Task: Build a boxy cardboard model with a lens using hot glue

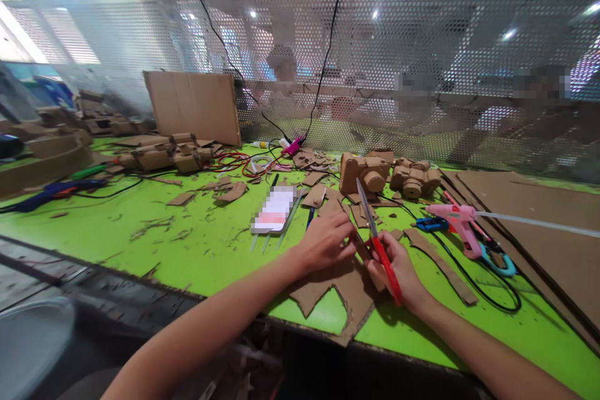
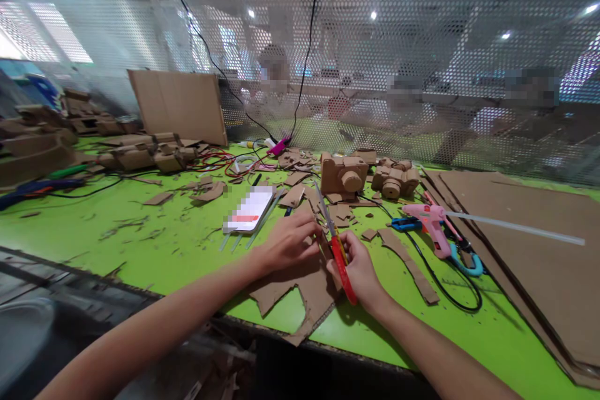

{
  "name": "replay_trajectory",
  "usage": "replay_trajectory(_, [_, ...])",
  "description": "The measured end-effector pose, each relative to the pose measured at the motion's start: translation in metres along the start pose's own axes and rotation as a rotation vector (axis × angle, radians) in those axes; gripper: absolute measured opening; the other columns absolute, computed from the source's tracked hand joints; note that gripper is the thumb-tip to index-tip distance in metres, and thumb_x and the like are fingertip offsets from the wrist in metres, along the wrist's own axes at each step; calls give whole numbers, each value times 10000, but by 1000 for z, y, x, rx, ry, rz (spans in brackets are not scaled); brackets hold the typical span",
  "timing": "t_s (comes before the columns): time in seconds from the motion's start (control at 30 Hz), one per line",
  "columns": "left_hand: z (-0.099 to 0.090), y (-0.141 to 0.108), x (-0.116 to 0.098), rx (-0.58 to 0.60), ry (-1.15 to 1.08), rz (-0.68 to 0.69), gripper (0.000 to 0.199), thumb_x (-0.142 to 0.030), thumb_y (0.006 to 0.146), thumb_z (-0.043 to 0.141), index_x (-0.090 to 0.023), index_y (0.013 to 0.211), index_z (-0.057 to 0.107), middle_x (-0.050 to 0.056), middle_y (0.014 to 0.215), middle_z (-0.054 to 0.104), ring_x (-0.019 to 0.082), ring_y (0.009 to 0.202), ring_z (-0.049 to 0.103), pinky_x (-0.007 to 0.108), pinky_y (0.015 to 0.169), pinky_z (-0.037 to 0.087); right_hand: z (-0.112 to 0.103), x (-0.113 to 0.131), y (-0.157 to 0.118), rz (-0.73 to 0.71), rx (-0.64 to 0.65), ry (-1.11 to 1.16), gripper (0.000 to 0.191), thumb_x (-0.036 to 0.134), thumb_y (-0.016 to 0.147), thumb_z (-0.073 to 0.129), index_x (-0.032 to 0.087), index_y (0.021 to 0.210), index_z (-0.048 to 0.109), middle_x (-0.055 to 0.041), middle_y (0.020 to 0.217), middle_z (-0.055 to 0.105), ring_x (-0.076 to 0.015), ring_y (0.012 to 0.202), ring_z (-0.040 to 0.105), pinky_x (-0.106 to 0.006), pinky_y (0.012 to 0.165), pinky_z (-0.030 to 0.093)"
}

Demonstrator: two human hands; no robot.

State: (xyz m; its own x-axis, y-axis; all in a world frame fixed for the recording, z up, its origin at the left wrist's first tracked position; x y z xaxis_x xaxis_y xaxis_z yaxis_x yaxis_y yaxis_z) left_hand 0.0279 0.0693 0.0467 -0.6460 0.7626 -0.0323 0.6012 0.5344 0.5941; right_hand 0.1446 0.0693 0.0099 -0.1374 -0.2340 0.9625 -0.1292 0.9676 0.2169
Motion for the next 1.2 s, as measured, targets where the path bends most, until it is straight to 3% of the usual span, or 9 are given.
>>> replay_trajectory(0.47, [-1, -3, -5, -33, -131, -20, 82, -237, 857, 583, -186, 810, 627, 22, 757, 620, 168, 735, 576, 275, 651, 416, -9, 1, 2, 12, -89, 26, 262, 300, 562, 728, 242, 725, 531, 43, 628, 562, -130, 555, 513, -241, 498, 445])
replay_trajectory(0.9, [-8, -3, 3, -108, -210, -109, 112, -277, 931, 566, -204, 958, 646, 22, 881, 643, 158, 828, 619, 261, 729, 482, -8, 11, 0, -60, -87, -31, 323, 398, 598, 780, 243, 722, 525, 22, 640, 588, -142, 557, 548, -250, 490, 473])
replay_trajectory(1.07, [-11, -2, 2, -157, -110, -51, 127, -259, 943, 547, -189, 931, 651, 27, 847, 651, 151, 778, 612, 256, 683, 473, -7, 10, 0, -58, -55, -46, 295, 356, 592, 766, 238, 722, 529, 20, 655, 588, -140, 577, 545, -251, 517, 476])
replay_trajectory(1.2, [-8, -1, -3, -114, 80, 81, 163, -235, 960, 529, -176, 891, 665, 39, 816, 658, 166, 758, 600, 272, 625, 443, -6, 1, 1, -45, -36, -14, 275, 302, 580, 735, 237, 724, 510, 40, 631, 552, -123, 546, 499, -236, 497, 423])
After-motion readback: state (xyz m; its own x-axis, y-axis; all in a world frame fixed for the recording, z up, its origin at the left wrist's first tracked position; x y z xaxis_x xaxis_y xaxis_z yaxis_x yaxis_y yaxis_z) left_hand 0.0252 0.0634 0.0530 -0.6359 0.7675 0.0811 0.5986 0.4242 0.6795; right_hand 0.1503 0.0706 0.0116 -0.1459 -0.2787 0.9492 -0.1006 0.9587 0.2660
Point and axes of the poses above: each hand's wrist, its own y-axis towards the middle knuckle, its own z-axis out of the palm, x = y × z, the point moved 9 cm from there along y, towards the middle knuckle
